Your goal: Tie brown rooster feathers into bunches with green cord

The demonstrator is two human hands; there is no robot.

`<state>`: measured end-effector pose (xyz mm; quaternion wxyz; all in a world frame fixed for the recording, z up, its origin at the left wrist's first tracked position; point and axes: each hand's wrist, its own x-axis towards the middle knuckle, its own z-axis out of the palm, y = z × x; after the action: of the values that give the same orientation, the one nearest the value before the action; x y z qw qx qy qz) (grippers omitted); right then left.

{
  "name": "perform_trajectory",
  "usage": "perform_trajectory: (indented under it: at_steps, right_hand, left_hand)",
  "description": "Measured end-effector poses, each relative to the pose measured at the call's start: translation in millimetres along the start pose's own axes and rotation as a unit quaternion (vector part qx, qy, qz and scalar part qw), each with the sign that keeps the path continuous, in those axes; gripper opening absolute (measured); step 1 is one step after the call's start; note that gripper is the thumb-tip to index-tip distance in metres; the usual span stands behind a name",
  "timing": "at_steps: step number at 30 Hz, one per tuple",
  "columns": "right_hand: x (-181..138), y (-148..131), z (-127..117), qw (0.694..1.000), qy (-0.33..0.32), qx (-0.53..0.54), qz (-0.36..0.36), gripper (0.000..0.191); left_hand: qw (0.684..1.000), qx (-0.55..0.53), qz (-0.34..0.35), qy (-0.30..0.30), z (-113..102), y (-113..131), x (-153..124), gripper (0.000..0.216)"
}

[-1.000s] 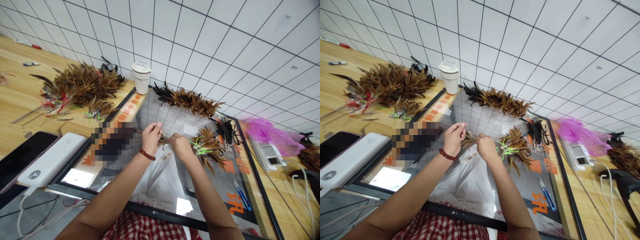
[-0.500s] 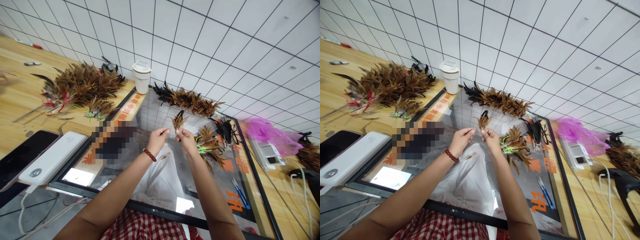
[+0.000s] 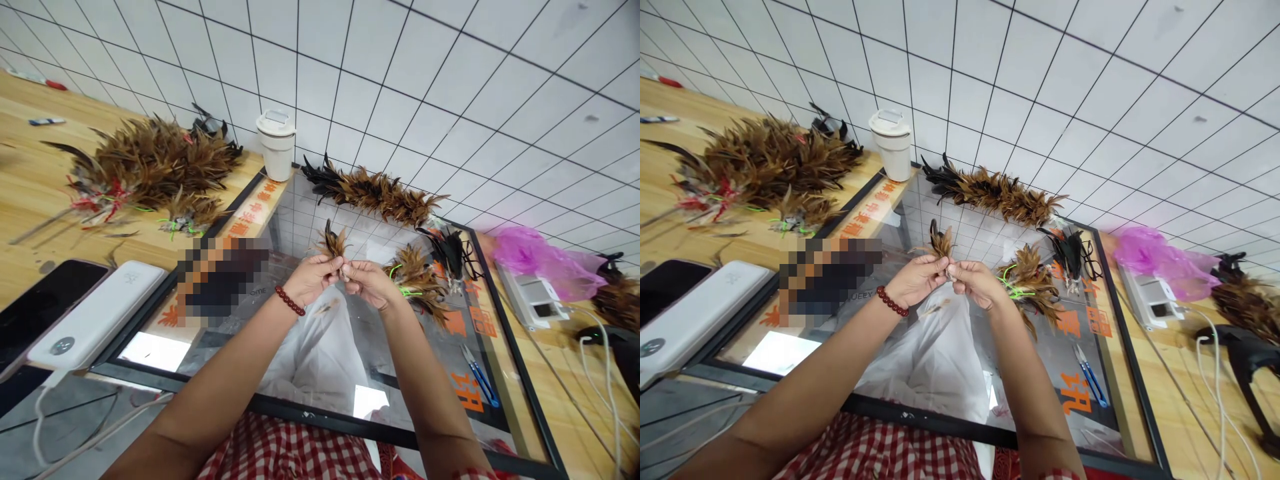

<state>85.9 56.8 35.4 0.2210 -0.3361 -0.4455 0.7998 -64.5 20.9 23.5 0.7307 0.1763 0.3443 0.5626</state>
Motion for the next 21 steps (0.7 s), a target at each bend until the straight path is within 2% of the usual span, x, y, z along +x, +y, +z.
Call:
perform_trajectory:
  at_steps: [4,10,14,18,21]
  right_hand:
    - [-5,-3,-1,0.991,0.02,-0.124,-0.036,0.033]
    - [-3,-3,8,0.939,0.099,-0.308,-0.114,0.036]
    - [-4,-4,12,0.917,0.148,-0.339,-0.149,0.039]
    - [-6,-5,11,0.914,0.144,-0.339,-0.169,0.035]
    - [-5,-3,11,0.917,0.165,-0.319,-0.176,0.034]
  left_hand:
    - [0.998,-0.055,0.012,0.043,0,4,1,0.011]
    - [0.998,-0.023,0.03,0.052,5,4,-2,0.009]
    - [0.998,-0.037,0.029,0.031,6,4,-4,0.009]
    - [0.996,-0.08,0.03,0.036,3,6,-4,0.011]
    - [0.996,-0.089,0.011,0.021,4,4,-4,0.01]
